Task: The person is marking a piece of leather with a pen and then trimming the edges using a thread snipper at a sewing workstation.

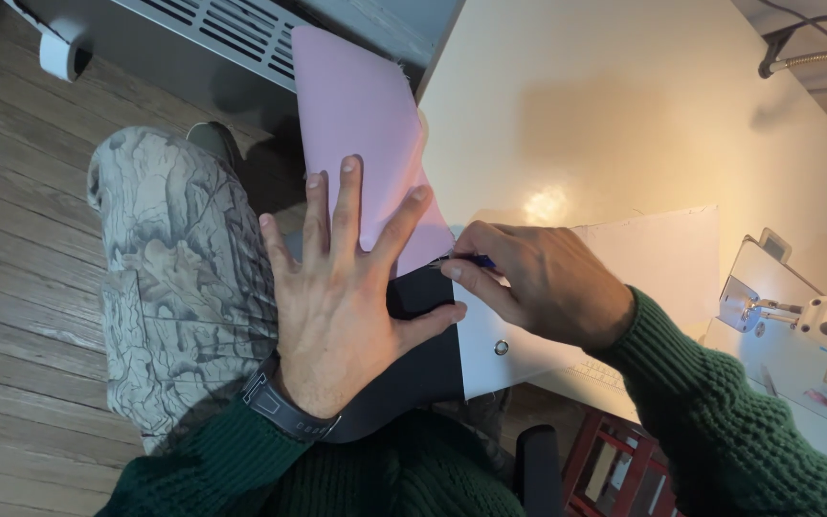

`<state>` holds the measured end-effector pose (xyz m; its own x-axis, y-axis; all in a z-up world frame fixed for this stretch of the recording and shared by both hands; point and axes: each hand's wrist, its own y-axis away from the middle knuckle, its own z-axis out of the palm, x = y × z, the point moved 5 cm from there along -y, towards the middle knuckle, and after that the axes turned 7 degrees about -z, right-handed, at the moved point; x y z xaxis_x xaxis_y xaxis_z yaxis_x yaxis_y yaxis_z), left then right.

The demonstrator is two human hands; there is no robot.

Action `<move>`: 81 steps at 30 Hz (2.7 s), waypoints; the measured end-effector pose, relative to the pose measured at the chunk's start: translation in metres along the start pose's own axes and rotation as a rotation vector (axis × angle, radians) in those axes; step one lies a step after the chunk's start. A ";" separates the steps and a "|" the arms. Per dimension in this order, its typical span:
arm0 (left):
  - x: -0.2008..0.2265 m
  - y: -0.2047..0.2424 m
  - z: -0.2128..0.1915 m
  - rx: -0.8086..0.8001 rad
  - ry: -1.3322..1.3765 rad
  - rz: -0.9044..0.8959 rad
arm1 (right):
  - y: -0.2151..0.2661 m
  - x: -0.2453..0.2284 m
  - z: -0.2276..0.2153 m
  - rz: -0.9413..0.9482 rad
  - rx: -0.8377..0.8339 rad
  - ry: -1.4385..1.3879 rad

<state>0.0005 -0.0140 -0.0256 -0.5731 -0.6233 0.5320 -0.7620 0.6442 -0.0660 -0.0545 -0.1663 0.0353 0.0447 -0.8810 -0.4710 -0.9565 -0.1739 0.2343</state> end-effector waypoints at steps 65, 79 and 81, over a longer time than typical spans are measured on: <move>0.000 -0.001 -0.009 0.062 -0.137 -0.008 | -0.012 0.012 -0.005 0.131 -0.190 -0.153; -0.001 -0.001 -0.008 0.060 -0.117 -0.010 | -0.014 0.009 -0.003 0.138 -0.216 -0.077; -0.001 -0.001 -0.008 0.053 -0.108 -0.006 | -0.013 0.009 -0.003 0.175 -0.208 -0.107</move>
<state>0.0043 -0.0103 -0.0198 -0.5955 -0.6728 0.4389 -0.7787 0.6178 -0.1094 -0.0408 -0.1728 0.0304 -0.1568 -0.8558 -0.4929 -0.8667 -0.1200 0.4842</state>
